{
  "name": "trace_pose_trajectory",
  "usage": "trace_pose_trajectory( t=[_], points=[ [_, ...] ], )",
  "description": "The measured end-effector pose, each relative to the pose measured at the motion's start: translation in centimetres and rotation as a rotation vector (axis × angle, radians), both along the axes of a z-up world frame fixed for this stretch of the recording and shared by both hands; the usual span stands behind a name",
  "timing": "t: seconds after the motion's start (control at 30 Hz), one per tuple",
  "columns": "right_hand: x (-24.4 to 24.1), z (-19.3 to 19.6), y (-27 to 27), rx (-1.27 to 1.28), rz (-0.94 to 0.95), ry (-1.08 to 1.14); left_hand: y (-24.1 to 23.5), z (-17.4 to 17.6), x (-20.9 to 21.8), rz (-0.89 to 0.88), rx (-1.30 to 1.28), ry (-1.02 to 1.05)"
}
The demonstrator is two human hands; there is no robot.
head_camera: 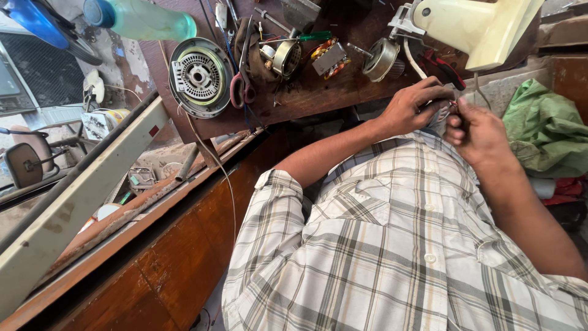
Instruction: The person assembles an electric motor by inserting the rotor into the stator, aligning the housing, and securing the components. They use pliers to adjust wires and a screwdriver to tighten parts, completing the assembly on a cluttered workbench.
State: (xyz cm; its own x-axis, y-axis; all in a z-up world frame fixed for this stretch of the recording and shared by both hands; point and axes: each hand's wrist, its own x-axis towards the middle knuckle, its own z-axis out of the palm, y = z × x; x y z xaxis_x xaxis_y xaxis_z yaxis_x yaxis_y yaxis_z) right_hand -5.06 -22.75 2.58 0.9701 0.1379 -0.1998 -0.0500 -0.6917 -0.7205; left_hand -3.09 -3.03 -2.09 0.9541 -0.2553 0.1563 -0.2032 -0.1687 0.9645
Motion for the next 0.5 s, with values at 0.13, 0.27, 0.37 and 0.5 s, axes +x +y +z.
trace_pose_trajectory(
  t=[0.13,0.27,0.37,0.5],
  points=[
    [-0.4,1.4,-0.1,0.285,-0.077,0.153,-0.2,-0.2,0.0,-0.006,-0.039,0.045],
    [-0.3,1.6,-0.9,-0.416,0.395,-0.68,-0.2,-0.2,-0.1,0.009,-0.079,0.019],
    [0.4,0.3,-0.6,-0.006,0.102,-0.201,0.3,-0.2,-0.1,0.009,-0.098,0.008],
    [0.8,0.0,-0.1,0.854,-0.461,0.707,0.4,-0.5,-0.4,-0.006,-0.082,0.019]
  ],
)
